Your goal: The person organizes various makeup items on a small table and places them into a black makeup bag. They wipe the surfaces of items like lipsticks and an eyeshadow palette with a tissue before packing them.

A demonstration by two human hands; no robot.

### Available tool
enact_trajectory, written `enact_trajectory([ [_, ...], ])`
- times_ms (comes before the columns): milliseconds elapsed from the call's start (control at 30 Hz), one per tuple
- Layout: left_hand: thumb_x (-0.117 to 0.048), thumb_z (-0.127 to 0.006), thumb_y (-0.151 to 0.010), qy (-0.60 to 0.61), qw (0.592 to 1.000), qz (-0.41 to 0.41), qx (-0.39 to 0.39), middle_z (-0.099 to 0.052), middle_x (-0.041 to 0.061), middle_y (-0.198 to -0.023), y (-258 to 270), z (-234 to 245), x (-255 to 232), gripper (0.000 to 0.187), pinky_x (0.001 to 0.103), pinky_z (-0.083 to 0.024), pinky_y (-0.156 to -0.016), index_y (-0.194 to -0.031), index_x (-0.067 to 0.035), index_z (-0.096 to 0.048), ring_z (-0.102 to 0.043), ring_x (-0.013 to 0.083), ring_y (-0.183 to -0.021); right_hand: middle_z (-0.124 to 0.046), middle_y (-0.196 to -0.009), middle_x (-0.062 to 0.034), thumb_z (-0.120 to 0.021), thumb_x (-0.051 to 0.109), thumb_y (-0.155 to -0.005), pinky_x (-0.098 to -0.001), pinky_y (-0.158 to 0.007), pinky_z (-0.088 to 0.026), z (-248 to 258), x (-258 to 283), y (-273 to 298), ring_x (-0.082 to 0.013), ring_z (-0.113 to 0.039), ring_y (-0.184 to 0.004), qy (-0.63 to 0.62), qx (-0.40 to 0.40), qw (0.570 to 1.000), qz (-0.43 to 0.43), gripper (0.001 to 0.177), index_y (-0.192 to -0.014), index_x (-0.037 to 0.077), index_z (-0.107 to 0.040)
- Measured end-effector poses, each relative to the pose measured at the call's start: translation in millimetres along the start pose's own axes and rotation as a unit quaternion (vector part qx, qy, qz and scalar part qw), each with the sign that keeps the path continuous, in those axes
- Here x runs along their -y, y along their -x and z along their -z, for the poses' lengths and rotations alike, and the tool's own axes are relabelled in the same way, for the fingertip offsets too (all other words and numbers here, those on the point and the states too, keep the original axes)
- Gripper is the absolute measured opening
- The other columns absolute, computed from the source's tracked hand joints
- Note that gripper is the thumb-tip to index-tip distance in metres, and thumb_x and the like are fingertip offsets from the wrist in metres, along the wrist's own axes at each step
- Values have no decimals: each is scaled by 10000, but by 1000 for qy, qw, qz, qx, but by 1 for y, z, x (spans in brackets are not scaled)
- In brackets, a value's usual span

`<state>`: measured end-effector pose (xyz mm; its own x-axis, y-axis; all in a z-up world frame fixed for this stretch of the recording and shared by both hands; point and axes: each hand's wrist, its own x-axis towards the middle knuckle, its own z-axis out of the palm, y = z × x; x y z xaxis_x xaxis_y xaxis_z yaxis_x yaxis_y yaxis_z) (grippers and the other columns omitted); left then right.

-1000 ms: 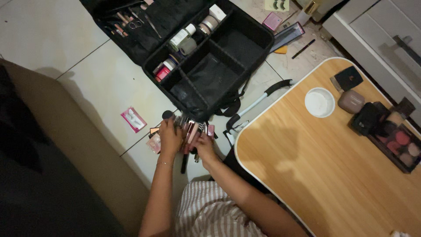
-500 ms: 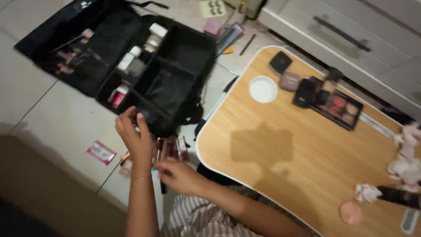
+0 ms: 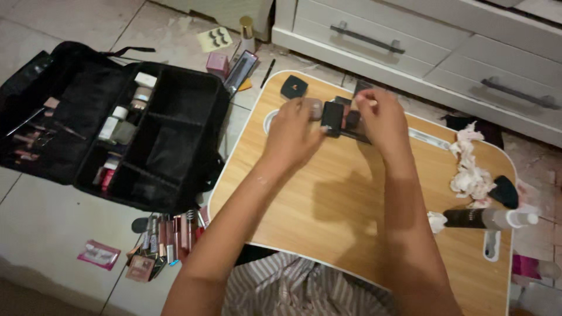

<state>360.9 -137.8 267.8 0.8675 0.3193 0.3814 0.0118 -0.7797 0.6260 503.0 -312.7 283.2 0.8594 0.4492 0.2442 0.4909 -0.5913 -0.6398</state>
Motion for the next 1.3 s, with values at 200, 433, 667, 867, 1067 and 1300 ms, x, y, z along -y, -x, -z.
enact_trajectory([
  [200,-399,-826,-701,-122,990,-67,-21,-570,212,-1254,-18,-52,-22,711,551,-410,-887,-1264,-24,-607,-491,411,-1165,-658,-1119,-257,-849,284,-793,-501,-867,-509,-33,-38,-28,-450,-624,-1047,109,1,994,-13,512,-1218,79,-649],
  [433,-133,-729,-760,-143,986,-83,4,-599,175,-1173,-15,-81,-20,478,481,-456,-916,-1210,-27,-612,-543,370,-1089,-671,-1154,-263,-736,106,-775,-513,-912,-498,-30,-53,-27,-462,-620,-1092,41,-19,999,-25,603,-1350,53,-564],
  [667,-92,-745,-679,-99,992,-42,61,-593,205,-1040,-22,-75,-26,605,496,-461,-886,-1246,6,-558,-541,394,-1047,-670,-1098,-271,-683,101,-884,-519,-860,-496,-31,-69,-36,-489,-629,-1026,-25,-99,992,80,417,-1278,9,-580],
  [867,-35,-711,-802,-51,997,-41,-34,-593,206,-1095,-24,-57,-5,381,492,-513,-829,-1150,17,-567,-600,404,-1047,-702,-855,-182,-719,233,-883,-398,-745,-522,-48,-55,-67,-318,-674,-774,-70,-15,996,-60,264,-1078,55,-708],
  [1067,-73,-724,-762,-120,990,-64,30,-602,215,-1102,-38,-64,21,328,449,-569,-771,-1043,14,-578,-648,384,-1037,-719,-872,-125,-744,228,-888,-331,-730,-526,-67,-25,-84,-227,-660,-787,-176,12,984,20,223,-1035,63,-717],
  [1300,-119,-731,-792,-260,961,-82,46,-629,218,-1137,-35,-65,16,420,392,-573,-680,-1165,14,-592,-668,315,-1002,-687,-891,-197,-867,349,-775,-415,-773,-523,-86,9,-104,-325,-664,-819,-54,103,988,99,428,-1007,24,-711],
])
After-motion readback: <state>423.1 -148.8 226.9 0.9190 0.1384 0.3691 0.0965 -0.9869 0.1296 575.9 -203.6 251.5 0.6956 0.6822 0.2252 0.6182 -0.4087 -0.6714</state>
